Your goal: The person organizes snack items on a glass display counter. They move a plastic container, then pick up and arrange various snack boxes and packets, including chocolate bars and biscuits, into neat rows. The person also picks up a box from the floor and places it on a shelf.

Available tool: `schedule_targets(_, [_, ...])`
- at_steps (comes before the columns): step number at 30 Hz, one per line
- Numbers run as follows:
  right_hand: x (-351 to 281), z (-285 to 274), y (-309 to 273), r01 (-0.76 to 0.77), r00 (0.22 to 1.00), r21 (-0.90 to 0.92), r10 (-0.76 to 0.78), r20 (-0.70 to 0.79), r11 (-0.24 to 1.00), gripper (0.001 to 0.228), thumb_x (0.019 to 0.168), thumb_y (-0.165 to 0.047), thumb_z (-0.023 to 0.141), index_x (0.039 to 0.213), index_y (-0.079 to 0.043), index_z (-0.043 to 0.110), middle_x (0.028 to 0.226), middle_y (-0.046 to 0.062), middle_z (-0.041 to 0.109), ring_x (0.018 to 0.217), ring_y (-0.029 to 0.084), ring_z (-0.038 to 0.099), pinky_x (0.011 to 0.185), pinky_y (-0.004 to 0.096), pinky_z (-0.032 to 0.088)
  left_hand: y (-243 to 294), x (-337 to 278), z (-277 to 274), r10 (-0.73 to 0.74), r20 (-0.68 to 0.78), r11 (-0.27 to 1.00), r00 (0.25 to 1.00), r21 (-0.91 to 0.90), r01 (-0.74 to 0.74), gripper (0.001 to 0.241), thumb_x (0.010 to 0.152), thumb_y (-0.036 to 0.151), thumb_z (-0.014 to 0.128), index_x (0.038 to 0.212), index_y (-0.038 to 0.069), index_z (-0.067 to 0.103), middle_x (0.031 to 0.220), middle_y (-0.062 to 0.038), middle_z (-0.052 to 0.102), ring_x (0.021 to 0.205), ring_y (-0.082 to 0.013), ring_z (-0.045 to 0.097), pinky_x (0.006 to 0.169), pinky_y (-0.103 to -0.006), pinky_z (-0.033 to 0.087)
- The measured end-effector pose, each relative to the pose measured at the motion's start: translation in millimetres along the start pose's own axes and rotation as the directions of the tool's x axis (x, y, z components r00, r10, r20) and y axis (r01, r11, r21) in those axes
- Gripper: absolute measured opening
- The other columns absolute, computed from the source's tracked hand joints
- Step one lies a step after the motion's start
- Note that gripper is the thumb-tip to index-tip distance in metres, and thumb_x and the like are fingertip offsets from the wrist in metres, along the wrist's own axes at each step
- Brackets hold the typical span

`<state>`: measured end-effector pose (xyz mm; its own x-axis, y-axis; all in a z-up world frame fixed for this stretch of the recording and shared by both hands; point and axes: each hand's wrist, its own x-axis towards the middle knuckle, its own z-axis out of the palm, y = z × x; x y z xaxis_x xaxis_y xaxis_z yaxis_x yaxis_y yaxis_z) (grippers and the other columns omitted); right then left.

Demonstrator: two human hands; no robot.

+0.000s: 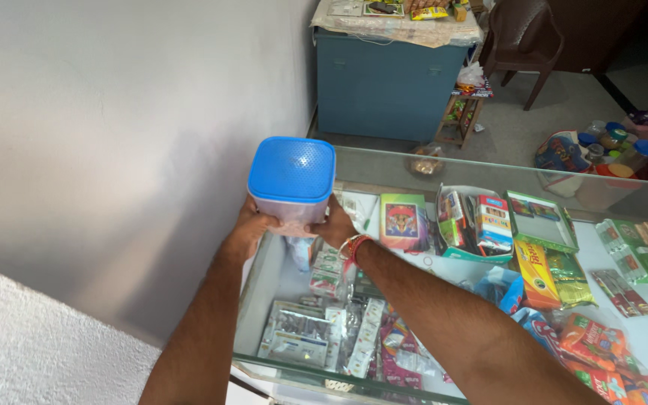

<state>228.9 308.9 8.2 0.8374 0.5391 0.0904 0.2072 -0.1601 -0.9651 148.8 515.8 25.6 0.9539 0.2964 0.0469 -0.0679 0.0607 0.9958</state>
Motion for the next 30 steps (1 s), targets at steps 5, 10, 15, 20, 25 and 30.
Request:
schedule_targets(5, [14,6,18,0.022,0.998,0.274,-0.036,0.046,0.962,0.104,0.069,0.011,0.076,0.157,-0.007,0.024,0.150,0.016,0.048,0.136,0.034,0.053,0.111,0.044,0.050,-12,6,-4,0.026,-0.026,0.998,0.999,-0.049,-0.028,0.094,0.054,-0.011,0.065,0.143,0.011,0.046,0.134,-0.007,0.061,0.129,-0.0267,0.056,0.110,-0.0420,0.043])
schedule_targets(10, [22,11,30,-0.010,1.000,0.339,0.001,0.026,0.941,0.103,0.069,0.016,0.072,0.157,-0.006,0.024,0.151,0.020,0.047,0.136,0.037,0.055,0.110,0.045,0.053,-27,4,1,0.054,-0.071,0.998,0.996,-0.035,-0.057,0.088,0.059,-0.009,0.064,0.143,0.005,0.043,0.136,-0.012,0.060,0.131,-0.0284,0.057,0.111,-0.0429,0.044])
schedule_targets(15, [26,12,29,-0.090,0.996,0.294,0.086,0.023,0.952,0.106,0.072,0.017,0.067,0.161,-0.007,0.016,0.153,0.021,0.045,0.138,0.037,0.052,0.110,0.043,0.052,-37,0,7,0.092,-0.090,0.987,0.992,-0.123,-0.102,0.090,0.060,-0.011,0.062,0.146,0.003,0.038,0.139,-0.015,0.057,0.133,-0.0291,0.055,0.113,-0.0427,0.043])
schedule_targets(20, [23,11,28,-0.089,0.996,0.322,0.081,0.039,0.943,0.112,0.072,0.013,0.069,0.163,-0.007,0.007,0.156,0.026,0.043,0.139,0.038,0.052,0.109,0.042,0.051,-46,5,9,0.027,-0.163,0.998,0.986,-0.051,-0.035,0.091,0.061,-0.012,0.062,0.146,0.002,0.035,0.140,-0.016,0.055,0.135,-0.0307,0.054,0.114,-0.0429,0.043])
schedule_targets(25, [12,11,17,-0.225,0.974,0.345,0.209,0.084,0.911,0.121,0.071,0.004,0.075,0.162,-0.010,-0.003,0.160,0.028,0.031,0.141,0.040,0.049,0.104,0.044,0.054,-78,8,2,-0.002,-0.221,0.999,0.975,-0.045,-0.008,0.099,0.058,-0.013,0.059,0.151,0.004,0.027,0.140,-0.017,0.051,0.132,-0.0325,0.053,0.106,-0.0441,0.046])
schedule_targets(30, [-10,4,9,-0.361,0.932,0.185,0.348,0.102,0.914,0.123,0.073,-0.014,0.080,0.162,-0.010,-0.004,0.166,0.027,0.016,0.145,0.040,0.042,0.099,0.048,0.053,-112,-5,31,0.107,-0.659,0.994,0.745,0.099,-0.055,0.083,0.072,-0.010,0.069,0.146,-0.008,0.031,0.135,-0.024,0.047,0.125,-0.0341,0.052,0.104,-0.0415,0.043])
